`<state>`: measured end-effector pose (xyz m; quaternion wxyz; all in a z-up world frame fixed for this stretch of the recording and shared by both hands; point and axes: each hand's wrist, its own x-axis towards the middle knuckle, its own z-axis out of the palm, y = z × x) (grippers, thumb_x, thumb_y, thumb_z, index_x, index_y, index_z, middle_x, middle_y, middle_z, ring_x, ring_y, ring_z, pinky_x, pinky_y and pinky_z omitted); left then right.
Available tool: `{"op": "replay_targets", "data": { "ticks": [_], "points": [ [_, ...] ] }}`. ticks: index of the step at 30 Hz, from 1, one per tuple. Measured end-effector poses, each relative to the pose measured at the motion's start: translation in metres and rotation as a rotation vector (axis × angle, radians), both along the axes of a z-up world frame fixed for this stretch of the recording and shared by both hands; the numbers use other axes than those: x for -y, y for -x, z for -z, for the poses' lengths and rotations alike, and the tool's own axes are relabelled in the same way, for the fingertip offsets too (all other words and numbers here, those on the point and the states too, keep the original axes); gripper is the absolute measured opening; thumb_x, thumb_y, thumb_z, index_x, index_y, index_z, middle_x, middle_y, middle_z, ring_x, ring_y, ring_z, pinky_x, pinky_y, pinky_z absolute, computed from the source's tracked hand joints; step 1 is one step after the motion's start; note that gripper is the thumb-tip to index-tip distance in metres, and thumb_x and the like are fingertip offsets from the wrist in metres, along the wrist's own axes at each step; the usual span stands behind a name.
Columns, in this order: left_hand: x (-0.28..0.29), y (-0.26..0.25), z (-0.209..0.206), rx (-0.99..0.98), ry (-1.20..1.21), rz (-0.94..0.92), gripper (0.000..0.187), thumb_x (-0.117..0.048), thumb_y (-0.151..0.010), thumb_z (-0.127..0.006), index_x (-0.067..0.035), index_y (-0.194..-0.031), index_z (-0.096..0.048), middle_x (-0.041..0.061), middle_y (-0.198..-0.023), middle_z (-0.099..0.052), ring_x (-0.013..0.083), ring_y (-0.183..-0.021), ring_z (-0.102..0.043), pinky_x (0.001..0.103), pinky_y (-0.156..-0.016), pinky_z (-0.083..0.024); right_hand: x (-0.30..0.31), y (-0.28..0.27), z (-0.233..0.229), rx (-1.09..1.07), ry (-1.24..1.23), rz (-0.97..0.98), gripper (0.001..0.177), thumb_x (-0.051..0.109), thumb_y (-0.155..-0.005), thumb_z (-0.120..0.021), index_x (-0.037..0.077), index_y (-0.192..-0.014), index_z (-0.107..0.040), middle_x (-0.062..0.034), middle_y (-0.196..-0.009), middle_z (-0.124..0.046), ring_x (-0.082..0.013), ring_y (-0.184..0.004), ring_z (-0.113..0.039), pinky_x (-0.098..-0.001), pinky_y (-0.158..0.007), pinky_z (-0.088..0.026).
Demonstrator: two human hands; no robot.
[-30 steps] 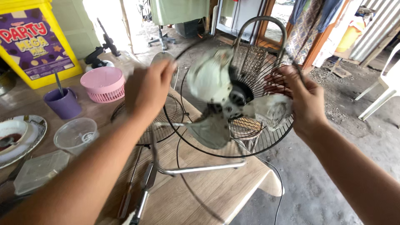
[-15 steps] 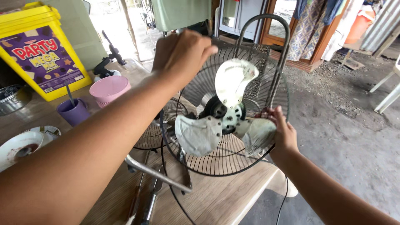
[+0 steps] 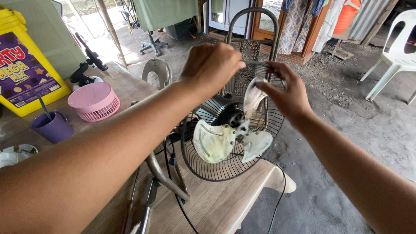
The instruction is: The person disassembles a table fan by removing the front grille, unscrewing the blade nut with a screwdriver, and detaching the fan blades. They then flip the fan over and use pliers to loosen a screw on the motor housing.
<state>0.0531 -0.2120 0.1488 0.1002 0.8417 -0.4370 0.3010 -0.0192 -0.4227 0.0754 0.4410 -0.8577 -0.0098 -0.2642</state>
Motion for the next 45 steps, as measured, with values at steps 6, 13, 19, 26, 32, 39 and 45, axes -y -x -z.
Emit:
{"op": "replay_targets", "data": {
  "ticks": [6, 13, 19, 26, 32, 39, 45],
  "points": [
    [0.009, 0.017, 0.005, 0.029, 0.164, 0.160, 0.022, -0.024, -0.091, -0.073, -0.010, -0.075, -0.069, 0.005, -0.069, -0.068, 0.0149, -0.060, -0.067, 0.034, -0.059, -0.057, 0.005, -0.021, -0.037, -0.137, -0.037, -0.206, 0.020, 0.013, -0.090, -0.072, 0.008, -0.110, -0.073, -0.0056, -0.101, -0.076, -0.0127, -0.089, -0.069, -0.0295, -0.086, -0.057],
    [-0.110, 0.040, -0.014, -0.537, 0.213, -0.177, 0.025, -0.037, -0.099, -0.062, -0.013, -0.103, -0.068, 0.007, -0.093, -0.072, 0.0165, -0.080, -0.068, 0.031, -0.072, -0.059, 0.017, -0.014, -0.013, -0.041, -0.099, -0.322, 0.011, 0.005, -0.097, -0.064, 0.008, -0.105, -0.071, -0.0057, -0.106, -0.075, -0.0088, -0.092, -0.067, -0.0260, -0.087, -0.058],
    [-0.165, 0.090, 0.040, -1.184, 0.457, -0.221, 0.053, -0.054, -0.103, -0.052, -0.010, -0.078, -0.071, 0.002, -0.078, -0.084, 0.0099, -0.088, -0.075, 0.025, -0.095, -0.045, 0.029, -0.020, 0.002, 0.000, -0.226, -0.425, 0.012, 0.004, -0.098, -0.065, 0.006, -0.108, -0.071, -0.0046, -0.112, -0.074, -0.0071, -0.099, -0.065, -0.0253, -0.091, -0.053],
    [-0.108, 0.141, 0.075, -1.072, 0.622, 0.007, 0.050, -0.053, -0.097, -0.049, -0.016, -0.065, -0.056, -0.005, -0.052, -0.051, 0.0104, -0.042, -0.046, 0.027, -0.041, -0.038, 0.032, -0.030, 0.025, 0.014, -0.116, -0.189, 0.028, -0.011, -0.092, -0.058, 0.005, -0.108, -0.075, -0.0052, -0.111, -0.074, -0.0084, -0.101, -0.064, -0.0241, -0.093, -0.050],
    [-0.056, 0.193, 0.079, -0.930, 0.553, -0.055, 0.056, -0.054, -0.100, -0.047, -0.016, -0.061, -0.058, -0.004, -0.047, -0.046, 0.0100, -0.040, -0.043, 0.033, -0.043, -0.035, 0.045, -0.019, 0.044, -0.068, -0.225, -0.146, 0.037, -0.014, -0.094, -0.047, 0.005, -0.111, -0.074, -0.0048, -0.112, -0.075, -0.0102, -0.102, -0.066, -0.0258, -0.095, -0.050],
    [-0.038, 0.224, 0.073, -0.731, 0.491, 0.045, 0.052, -0.046, -0.101, -0.053, -0.013, -0.065, -0.070, 0.000, -0.047, -0.058, 0.0202, -0.046, -0.058, 0.045, -0.080, -0.044, 0.025, 0.013, 0.007, -0.337, -0.521, -0.015, 0.050, -0.002, -0.097, -0.043, 0.020, -0.139, -0.058, -0.0015, -0.137, -0.060, -0.0125, -0.105, -0.066, -0.0287, -0.096, -0.056],
    [-0.033, 0.232, 0.081, -0.741, 0.433, 0.026, 0.056, -0.048, -0.100, -0.058, -0.009, -0.061, -0.065, 0.006, -0.046, -0.056, 0.0241, -0.048, -0.056, 0.043, -0.077, -0.047, -0.053, 0.079, -0.012, -0.449, -1.179, 0.362, 0.063, 0.049, -0.102, -0.050, 0.010, -0.150, -0.044, -0.0117, -0.135, -0.061, -0.0239, -0.106, -0.065, -0.0548, -0.093, -0.049]
  ]
}}
